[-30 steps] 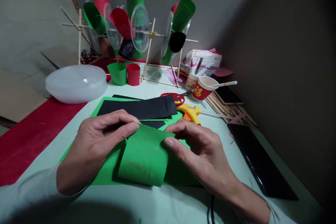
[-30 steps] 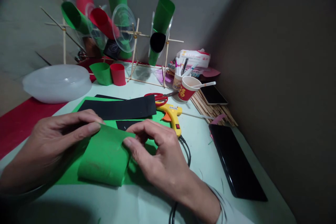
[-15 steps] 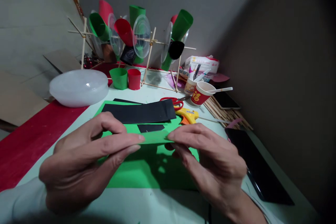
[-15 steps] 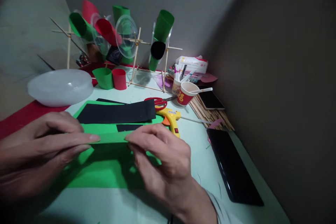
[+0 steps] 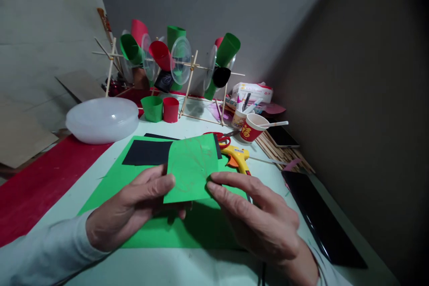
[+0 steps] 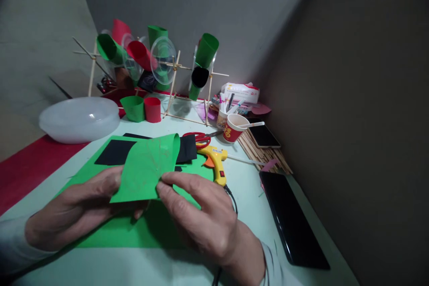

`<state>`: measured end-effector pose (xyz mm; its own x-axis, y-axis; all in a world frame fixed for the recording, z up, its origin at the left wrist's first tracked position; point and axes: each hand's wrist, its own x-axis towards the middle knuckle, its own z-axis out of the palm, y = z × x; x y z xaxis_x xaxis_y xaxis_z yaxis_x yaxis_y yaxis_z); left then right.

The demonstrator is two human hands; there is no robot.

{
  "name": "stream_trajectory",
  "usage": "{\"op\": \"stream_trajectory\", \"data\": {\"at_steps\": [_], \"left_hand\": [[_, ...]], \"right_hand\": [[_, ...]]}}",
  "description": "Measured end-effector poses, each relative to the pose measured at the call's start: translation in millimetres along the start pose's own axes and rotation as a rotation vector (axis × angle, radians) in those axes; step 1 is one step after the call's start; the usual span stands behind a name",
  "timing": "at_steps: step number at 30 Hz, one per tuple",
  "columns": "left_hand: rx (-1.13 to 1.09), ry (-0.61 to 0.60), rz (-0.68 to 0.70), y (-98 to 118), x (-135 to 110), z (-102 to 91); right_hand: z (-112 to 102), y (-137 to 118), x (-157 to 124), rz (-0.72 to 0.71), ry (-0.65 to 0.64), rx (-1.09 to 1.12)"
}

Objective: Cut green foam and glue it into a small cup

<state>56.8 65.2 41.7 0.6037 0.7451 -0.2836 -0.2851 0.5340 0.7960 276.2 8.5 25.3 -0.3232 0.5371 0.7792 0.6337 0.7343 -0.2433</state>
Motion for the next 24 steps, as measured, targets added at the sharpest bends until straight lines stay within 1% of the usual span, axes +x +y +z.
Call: {"op": "stream_trajectory", "data": {"at_steps": [2, 4, 7, 9, 13, 15, 17, 19, 20, 22, 24], "left_hand": [[-0.037, 0.012, -0.038, -1.6, -0.8, 1.1], [-0.053, 0.040, -0.043, -1.7, -2.3, 3.8], [0.006, 0.071, -0.034, -0.3, -4.6, 8.5], [0.057, 0.085, -0.060, -0.3, -5.4, 9.6], [0.130, 0.057, -0.118, -3.7, -4.6, 4.9], [0.168, 0.055, -0.112, -4.7, -3.9, 2.7], [0.187, 0.070, -0.088, -3.9, -3.8, 3.0], [0.184, 0.115, -0.069, -2.0, -4.4, 5.8], [0.184, 0.138, -0.065, -1.0, -4.8, 7.7], [0.196, 0.182, -0.063, 0.4, -5.8, 11.2], [0.213, 0.187, -0.064, 0.5, -6.5, 13.2]], "right_hand": [[-0.1, 0.2, -0.6, -0.027, -0.040, -0.014], [-1.2, -0.5, 0.5, -0.038, -0.087, -0.013], [-1.3, -2.0, 2.2, -0.036, -0.140, 0.029], [0.4, -2.7, 2.9, -0.019, -0.171, 0.065], [3.8, -3.5, 6.0, 0.018, -0.159, 0.173], [4.2, -3.6, 8.1, 0.018, -0.145, 0.211], [4.9, -3.1, 8.9, 0.047, -0.138, 0.241], [7.1, -1.8, 8.1, 0.122, -0.073, 0.301], [8.7, -1.0, 7.5, 0.186, -0.026, 0.340], [11.9, 0.7, 7.6, 0.355, 0.056, 0.414], [13.5, 1.8, 10.6, 0.529, 0.086, 0.480]]}}
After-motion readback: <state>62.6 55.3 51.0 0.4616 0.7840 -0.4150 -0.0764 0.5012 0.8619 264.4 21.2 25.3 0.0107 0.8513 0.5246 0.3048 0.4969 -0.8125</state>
